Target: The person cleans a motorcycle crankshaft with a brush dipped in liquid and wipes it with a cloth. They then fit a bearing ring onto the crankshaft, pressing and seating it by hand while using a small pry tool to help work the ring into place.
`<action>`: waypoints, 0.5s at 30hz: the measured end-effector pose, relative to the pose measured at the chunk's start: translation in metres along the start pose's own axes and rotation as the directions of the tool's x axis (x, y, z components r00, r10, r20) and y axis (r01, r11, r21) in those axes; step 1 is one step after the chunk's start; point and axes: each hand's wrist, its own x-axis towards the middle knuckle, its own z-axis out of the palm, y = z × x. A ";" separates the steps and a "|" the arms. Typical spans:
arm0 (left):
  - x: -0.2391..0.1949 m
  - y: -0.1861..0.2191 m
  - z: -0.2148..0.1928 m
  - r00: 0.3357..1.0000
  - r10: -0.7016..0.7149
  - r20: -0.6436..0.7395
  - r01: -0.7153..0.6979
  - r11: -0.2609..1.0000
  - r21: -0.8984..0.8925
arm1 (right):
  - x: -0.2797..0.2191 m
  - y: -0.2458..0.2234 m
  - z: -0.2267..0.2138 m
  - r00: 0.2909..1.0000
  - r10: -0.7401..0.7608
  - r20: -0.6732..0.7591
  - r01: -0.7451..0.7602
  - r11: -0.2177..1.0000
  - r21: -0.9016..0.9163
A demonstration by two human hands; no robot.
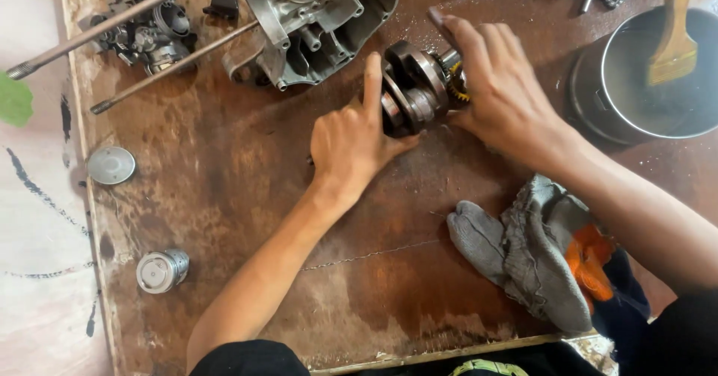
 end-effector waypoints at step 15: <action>0.025 -0.011 -0.007 0.938 0.231 -0.257 -0.286 0.937 -0.201 | -0.167 0.151 -0.055 0.861 0.507 -0.037 -0.497 0.854 0.151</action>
